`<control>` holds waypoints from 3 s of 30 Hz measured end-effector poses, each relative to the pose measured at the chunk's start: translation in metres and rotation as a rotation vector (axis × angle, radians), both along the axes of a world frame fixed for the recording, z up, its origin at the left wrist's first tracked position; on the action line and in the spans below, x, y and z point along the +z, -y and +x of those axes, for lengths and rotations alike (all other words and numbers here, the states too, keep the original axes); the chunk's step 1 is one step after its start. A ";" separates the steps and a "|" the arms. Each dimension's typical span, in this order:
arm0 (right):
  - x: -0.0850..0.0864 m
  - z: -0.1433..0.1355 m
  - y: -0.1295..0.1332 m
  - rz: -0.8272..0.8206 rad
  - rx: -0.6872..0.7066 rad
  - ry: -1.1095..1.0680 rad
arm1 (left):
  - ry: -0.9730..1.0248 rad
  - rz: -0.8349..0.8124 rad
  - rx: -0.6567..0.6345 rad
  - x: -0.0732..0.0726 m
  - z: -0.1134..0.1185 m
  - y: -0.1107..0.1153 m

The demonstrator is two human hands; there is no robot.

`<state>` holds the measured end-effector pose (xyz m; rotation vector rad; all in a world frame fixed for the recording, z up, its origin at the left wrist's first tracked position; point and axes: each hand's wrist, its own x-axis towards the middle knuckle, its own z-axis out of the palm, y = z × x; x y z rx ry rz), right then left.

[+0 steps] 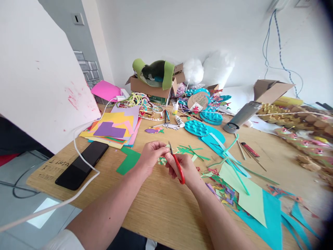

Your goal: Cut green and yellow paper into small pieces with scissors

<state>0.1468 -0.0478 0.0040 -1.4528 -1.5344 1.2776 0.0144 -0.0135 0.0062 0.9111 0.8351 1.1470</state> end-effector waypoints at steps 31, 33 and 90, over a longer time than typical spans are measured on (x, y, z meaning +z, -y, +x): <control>0.003 0.001 0.002 0.019 0.030 0.025 | -0.073 0.051 -0.003 0.006 -0.004 -0.002; 0.002 0.001 0.002 0.024 0.033 0.020 | -0.077 0.059 -0.012 0.006 -0.005 -0.002; 0.003 0.000 0.001 -0.019 0.023 0.015 | -0.055 0.021 -0.011 0.004 -0.008 -0.004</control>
